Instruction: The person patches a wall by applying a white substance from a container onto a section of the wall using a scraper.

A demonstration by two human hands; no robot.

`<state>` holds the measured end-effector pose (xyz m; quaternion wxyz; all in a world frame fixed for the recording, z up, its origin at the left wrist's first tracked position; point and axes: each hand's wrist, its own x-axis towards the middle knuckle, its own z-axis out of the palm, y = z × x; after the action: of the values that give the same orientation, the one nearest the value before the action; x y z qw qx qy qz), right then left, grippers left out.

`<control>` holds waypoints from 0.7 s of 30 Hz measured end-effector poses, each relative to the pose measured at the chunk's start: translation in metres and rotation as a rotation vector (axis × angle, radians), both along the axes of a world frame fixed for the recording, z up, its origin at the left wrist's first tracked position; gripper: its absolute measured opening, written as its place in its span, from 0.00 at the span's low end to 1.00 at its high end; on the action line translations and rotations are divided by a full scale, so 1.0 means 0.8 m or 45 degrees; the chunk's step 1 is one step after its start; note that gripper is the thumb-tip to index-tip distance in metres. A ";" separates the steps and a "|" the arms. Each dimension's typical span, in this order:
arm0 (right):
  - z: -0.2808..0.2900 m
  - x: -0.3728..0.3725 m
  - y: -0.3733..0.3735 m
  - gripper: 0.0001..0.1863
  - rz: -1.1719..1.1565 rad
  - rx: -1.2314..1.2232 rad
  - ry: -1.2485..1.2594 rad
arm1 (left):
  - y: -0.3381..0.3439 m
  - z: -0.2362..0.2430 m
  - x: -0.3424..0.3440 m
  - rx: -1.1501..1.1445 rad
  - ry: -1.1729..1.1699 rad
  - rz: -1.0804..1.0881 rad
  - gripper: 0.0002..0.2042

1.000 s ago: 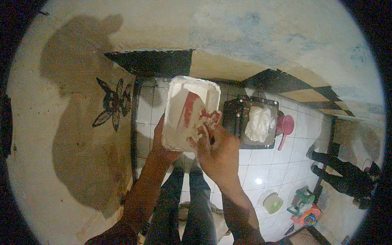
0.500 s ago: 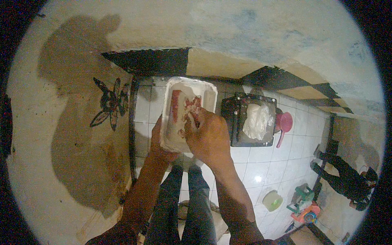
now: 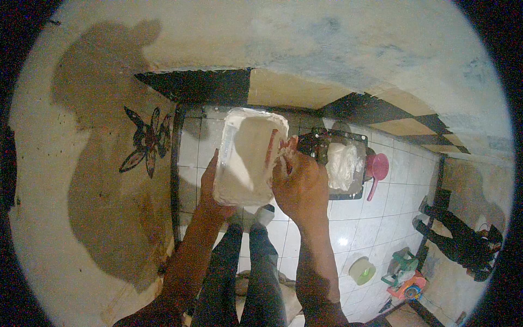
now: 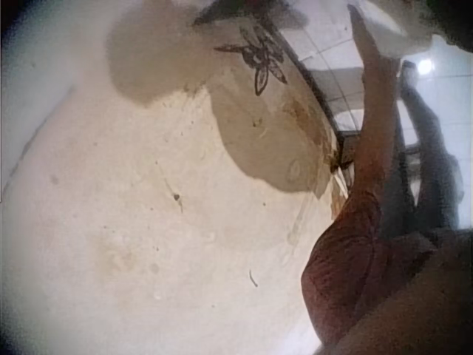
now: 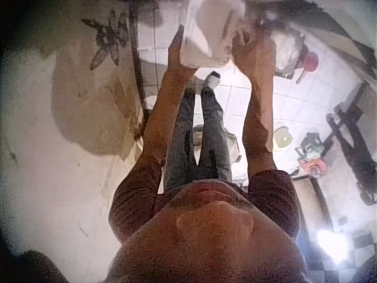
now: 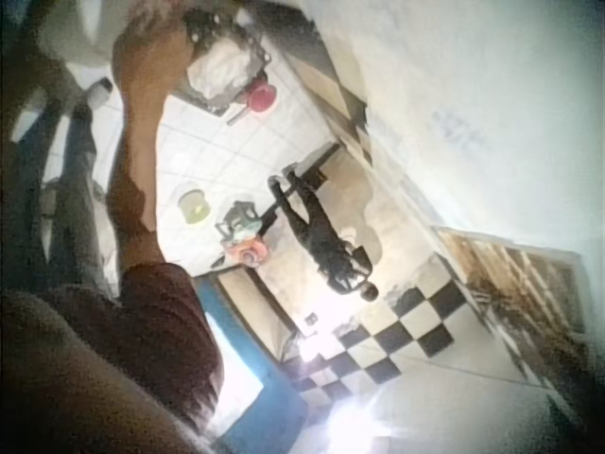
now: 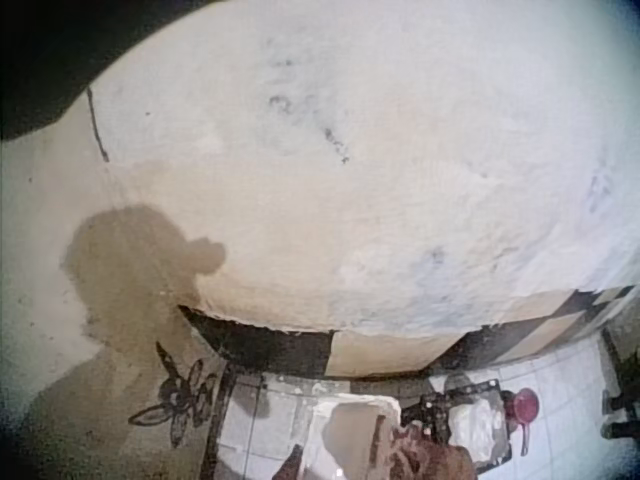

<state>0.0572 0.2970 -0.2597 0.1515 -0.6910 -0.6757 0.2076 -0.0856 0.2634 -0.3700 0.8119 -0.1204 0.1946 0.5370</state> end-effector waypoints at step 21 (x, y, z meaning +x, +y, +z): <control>0.010 -0.010 -0.008 0.08 -0.056 -0.086 0.143 | -0.005 -0.001 0.000 0.084 -0.020 -0.010 0.25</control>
<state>0.0490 0.2908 -0.2520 0.1704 -0.6976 -0.6434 0.2654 -0.0857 0.2592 -0.3705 0.8190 -0.0971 0.1708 0.5391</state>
